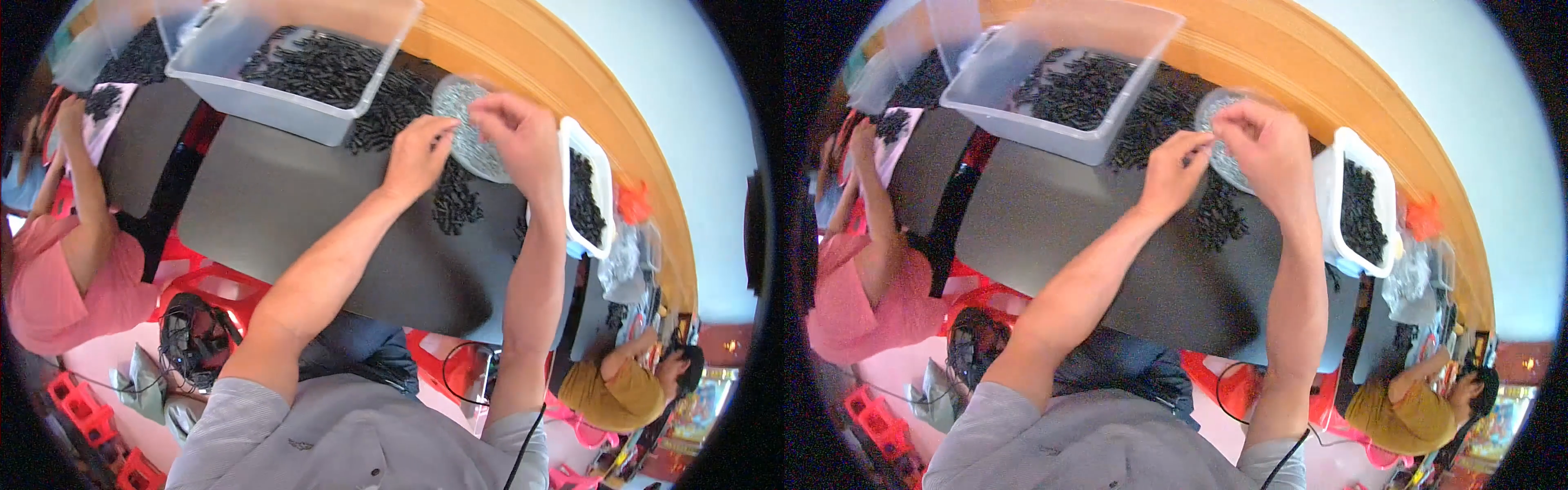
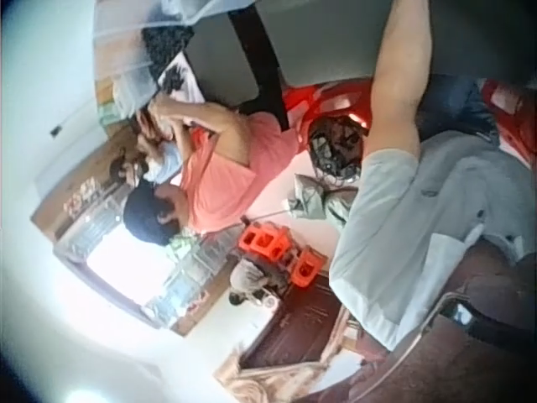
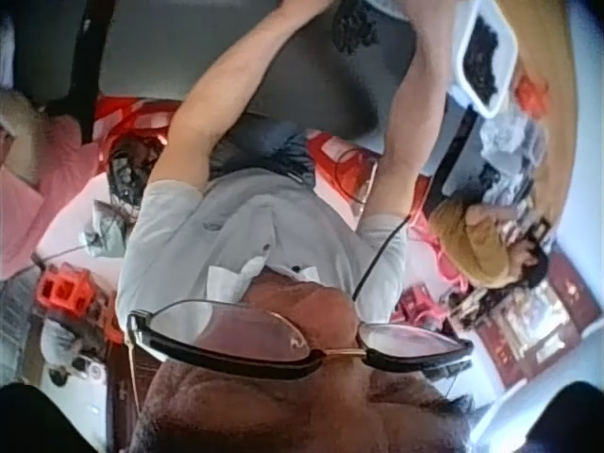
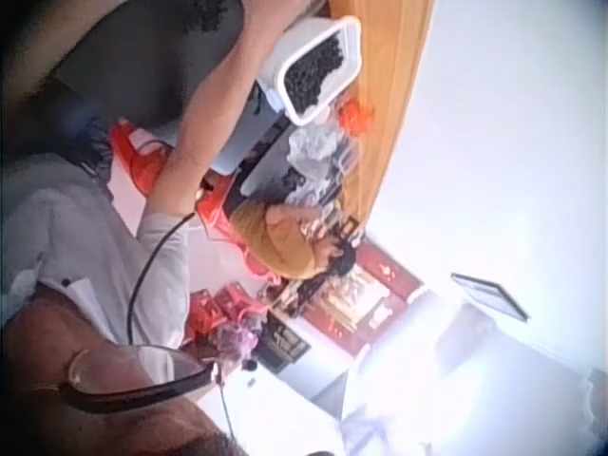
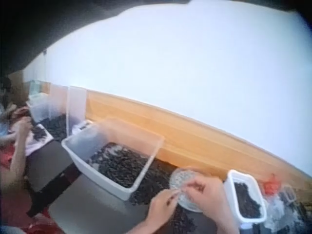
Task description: The person assembles small metal components into plastic tubes by hand at a workbench, creating finished assemblies.
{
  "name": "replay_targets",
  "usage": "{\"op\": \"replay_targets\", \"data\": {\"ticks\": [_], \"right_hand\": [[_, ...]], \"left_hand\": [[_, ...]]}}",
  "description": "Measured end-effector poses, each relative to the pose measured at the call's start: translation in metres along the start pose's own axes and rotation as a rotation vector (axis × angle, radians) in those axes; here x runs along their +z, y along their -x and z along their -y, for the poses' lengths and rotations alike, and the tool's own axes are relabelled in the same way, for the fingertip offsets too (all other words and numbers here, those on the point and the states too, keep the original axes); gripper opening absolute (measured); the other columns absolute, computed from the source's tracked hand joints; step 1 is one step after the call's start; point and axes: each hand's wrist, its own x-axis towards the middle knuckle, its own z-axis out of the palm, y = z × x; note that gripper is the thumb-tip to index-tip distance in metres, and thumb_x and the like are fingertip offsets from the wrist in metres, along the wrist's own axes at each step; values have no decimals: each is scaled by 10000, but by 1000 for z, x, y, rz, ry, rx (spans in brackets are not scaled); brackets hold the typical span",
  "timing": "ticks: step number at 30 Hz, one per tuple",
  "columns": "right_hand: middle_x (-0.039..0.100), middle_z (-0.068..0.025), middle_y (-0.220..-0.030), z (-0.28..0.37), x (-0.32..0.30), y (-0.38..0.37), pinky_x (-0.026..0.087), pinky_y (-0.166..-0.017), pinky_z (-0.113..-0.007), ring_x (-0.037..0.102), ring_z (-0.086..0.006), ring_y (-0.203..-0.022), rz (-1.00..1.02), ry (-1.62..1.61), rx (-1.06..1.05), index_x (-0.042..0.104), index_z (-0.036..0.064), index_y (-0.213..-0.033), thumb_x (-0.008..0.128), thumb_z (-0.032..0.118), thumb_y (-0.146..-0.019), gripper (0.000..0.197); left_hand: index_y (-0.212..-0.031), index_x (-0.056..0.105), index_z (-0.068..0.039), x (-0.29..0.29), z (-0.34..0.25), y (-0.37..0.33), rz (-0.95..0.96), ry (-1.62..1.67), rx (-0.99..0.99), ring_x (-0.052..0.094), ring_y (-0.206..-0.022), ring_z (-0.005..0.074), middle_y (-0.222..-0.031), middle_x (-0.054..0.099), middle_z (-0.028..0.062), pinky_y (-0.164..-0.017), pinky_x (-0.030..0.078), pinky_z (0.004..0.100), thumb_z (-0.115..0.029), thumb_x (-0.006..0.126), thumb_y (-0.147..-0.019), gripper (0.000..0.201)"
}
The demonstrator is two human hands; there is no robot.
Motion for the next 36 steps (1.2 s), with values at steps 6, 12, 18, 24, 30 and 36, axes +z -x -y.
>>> {"op": "replay_targets", "data": {"ticks": [6,12,18,24,30,36], "right_hand": [[737,-160,-860,-49,-18,86,550,-738,-383,723,-300,-808,197,345,321,724,32,-934,687,71,-837,111],[737,-150,-882,-82,-10,116,554,-750,-389,722,-294,-821,98,295,325,715,36,-977,711,67,-821,160],[727,-139,-847,-77,0,106,549,-759,-399,713,-305,-811,178,327,333,714,33,-975,741,91,-802,185],[726,-141,-916,-79,-2,106,546,-724,-369,701,-260,-761,100,353,232,714,28,-979,758,96,-799,197],[729,-57,-905,-67,1,78,535,-690,-263,648,-102,-750,-163,-198,296,692,-6,-1006,719,37,-872,143],[719,-72,-855,-66,21,51,537,-657,-244,665,-110,-742,-183,-455,263,686,-15,-952,711,34,-893,81]], "left_hand": [[-1006,755,-38,0,-4,3,42,10,-98,683,-747,225,-887,717,119,-676,534,327,-132,704,-909,144],[-1011,758,-38,2,-11,4,83,-22,-71,677,-710,212,-855,711,116,-647,536,321,-139,711,-907,153],[-1000,758,-36,2,-11,6,111,-24,-78,681,-718,221,-855,708,116,-656,544,325,-129,712,-896,147],[-989,757,-35,3,-12,8,144,-13,-4,682,-728,231,-871,710,115,-660,547,330,-112,704,-890,136],[-1088,744,-21,4,-17,11,377,136,-120,644,-752,105,-903,723,67,-705,535,261,-61,724,-877,216],[-1132,727,8,4,-22,10,362,364,-303,678,-839,103,-957,746,72,-769,550,252,-48,764,-855,285]]}}
